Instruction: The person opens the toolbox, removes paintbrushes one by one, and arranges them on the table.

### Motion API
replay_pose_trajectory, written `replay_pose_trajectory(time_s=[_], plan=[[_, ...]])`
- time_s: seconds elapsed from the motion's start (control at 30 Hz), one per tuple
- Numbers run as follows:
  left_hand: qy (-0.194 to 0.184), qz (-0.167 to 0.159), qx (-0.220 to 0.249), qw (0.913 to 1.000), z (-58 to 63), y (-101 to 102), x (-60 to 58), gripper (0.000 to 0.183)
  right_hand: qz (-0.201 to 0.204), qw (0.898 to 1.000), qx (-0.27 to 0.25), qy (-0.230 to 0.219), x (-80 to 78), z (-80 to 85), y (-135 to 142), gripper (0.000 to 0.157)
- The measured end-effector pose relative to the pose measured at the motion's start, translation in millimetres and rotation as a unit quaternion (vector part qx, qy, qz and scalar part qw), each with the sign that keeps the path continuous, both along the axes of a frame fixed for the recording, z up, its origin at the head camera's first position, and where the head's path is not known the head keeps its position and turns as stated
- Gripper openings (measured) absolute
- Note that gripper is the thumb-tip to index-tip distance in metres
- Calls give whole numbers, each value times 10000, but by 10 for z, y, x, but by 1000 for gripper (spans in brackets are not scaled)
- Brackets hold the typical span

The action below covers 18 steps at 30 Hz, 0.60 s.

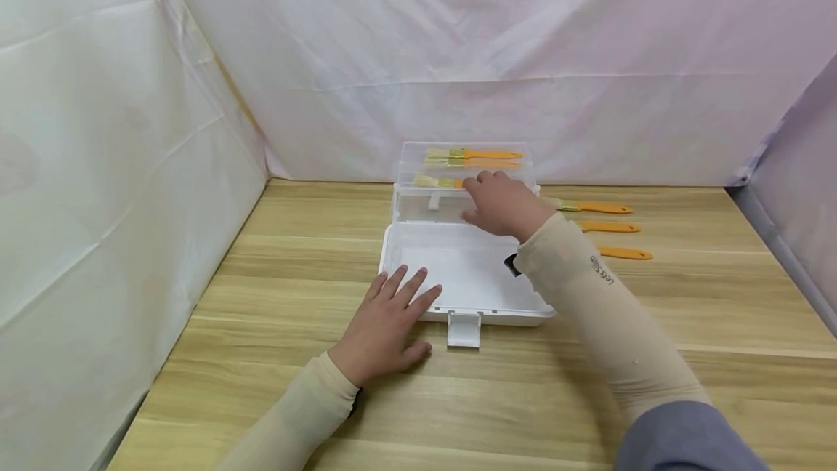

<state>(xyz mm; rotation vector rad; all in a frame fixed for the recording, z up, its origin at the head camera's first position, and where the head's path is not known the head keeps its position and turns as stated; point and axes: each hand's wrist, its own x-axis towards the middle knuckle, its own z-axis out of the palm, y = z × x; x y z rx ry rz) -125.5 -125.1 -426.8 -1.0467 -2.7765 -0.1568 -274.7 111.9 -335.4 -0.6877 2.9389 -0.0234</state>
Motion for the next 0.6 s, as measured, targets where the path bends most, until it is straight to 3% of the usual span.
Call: replay_pose_trajectory(time_s=[0.2,0.6], plan=[[-20,11,-2,10000,4,0,3,82,171,9973,59,708,15,-80,19,52],[-18,39,-58,10000,5,-6,10,82,340,9923,-352,1134,0,-190,60,44]])
